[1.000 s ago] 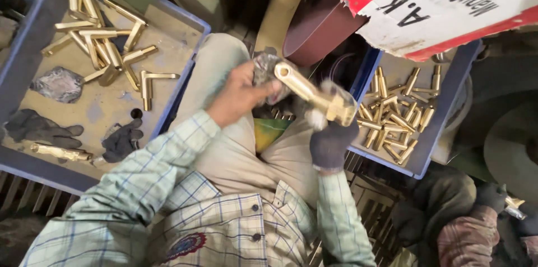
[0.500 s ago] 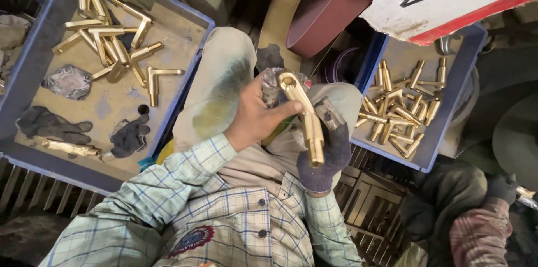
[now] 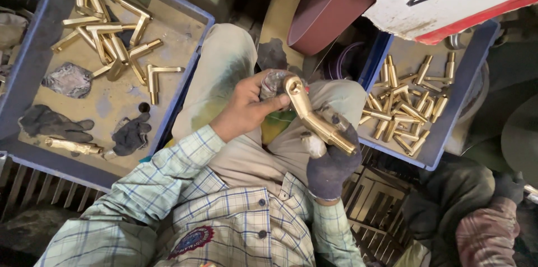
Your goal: The person sits cross-legged and repeatedly picks up brass L-shaped metal fittings from a blue bin, rubs them against a rotating grinding wheel, and places them into a second bin. The process is repeated continuously throughout the clip.
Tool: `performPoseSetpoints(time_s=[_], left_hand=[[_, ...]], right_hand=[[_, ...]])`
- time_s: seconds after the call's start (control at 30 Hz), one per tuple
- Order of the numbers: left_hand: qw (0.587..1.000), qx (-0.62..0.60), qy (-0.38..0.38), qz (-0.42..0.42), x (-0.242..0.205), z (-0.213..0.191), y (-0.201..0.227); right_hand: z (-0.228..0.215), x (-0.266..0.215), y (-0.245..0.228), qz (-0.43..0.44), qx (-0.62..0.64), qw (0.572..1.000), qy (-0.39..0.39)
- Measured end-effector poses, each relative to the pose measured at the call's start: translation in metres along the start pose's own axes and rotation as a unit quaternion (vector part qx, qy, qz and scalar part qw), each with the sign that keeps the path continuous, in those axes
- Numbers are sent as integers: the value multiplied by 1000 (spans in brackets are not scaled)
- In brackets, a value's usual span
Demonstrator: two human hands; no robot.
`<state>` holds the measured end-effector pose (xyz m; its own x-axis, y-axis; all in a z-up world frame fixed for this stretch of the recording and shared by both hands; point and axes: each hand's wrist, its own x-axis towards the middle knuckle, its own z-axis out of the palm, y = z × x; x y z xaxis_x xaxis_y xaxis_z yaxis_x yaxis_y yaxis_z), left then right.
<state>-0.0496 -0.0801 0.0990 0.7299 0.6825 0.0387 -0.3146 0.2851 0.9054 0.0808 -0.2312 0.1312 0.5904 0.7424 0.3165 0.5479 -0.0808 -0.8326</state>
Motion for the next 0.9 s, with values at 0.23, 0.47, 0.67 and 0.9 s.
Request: performPoseSetpoints(time_s=[0.23,0.47,0.67,0.9], left_hand=[[989,-63,-45,-129,21,-17,-23],[972,-39,-80,-217,63,-42,-59],[964,-25,-27,-264,75,-51,-86],[948,-40,47,-312,79,-54,-105]], right_hand=[[-1,13,7,171,206,957,-112],[29,13,57,399,574,714,-41],[48,8,91,435,536,722,-51],[58,10,93,481,546,686,-8]])
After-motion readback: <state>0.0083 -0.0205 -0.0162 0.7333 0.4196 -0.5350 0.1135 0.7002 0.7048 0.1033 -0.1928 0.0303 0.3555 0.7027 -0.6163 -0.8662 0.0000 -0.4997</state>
